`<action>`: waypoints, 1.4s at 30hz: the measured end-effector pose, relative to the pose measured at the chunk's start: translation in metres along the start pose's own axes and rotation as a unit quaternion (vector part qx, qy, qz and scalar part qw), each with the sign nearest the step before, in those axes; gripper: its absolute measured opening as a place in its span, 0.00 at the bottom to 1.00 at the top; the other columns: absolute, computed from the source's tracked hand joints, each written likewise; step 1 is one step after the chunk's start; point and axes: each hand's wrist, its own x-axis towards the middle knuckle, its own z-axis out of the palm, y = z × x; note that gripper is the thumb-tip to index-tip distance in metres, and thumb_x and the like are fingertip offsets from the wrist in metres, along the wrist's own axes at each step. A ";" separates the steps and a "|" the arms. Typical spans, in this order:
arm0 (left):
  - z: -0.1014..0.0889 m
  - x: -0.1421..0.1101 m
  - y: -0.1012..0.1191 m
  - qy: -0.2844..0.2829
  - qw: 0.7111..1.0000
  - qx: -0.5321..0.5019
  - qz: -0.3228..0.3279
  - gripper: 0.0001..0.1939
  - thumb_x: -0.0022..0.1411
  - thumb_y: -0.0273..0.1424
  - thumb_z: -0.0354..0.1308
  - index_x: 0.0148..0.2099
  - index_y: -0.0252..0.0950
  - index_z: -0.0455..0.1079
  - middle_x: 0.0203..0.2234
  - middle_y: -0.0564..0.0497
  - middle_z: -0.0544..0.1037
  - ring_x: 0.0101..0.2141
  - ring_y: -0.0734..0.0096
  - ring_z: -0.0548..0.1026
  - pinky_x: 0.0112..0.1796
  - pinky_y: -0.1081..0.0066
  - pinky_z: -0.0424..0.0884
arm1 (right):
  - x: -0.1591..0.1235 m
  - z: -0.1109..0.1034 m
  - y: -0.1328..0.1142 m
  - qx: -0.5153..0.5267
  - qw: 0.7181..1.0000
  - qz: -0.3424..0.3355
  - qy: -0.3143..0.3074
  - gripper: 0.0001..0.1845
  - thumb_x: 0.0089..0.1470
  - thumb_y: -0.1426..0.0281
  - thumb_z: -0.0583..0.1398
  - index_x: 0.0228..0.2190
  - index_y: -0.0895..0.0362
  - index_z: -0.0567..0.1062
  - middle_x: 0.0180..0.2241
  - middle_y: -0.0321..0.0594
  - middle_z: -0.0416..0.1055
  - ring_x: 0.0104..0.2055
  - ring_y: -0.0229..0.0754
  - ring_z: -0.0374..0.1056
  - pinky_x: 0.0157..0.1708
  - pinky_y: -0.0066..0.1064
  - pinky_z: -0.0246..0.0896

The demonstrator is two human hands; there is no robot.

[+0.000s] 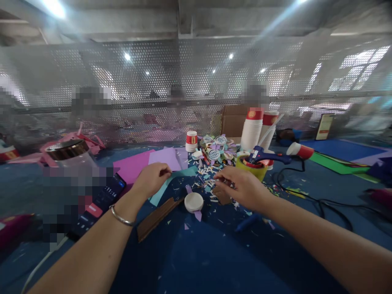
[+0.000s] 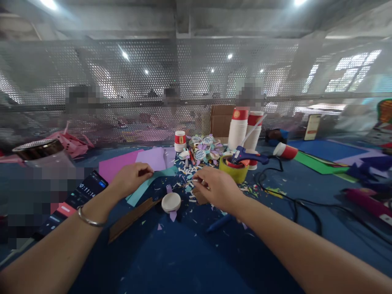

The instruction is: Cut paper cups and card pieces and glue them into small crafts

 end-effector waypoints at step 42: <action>-0.009 -0.030 0.097 0.048 0.736 -0.645 -0.200 0.12 0.55 0.36 0.64 0.39 0.34 0.77 0.27 0.49 0.81 0.27 0.71 0.76 0.29 0.71 0.73 | -0.001 0.003 -0.041 -0.075 0.953 -0.273 0.107 0.15 0.62 0.74 0.56 0.50 0.57 0.69 0.44 0.47 0.72 0.43 0.45 0.68 0.39 0.36 0.67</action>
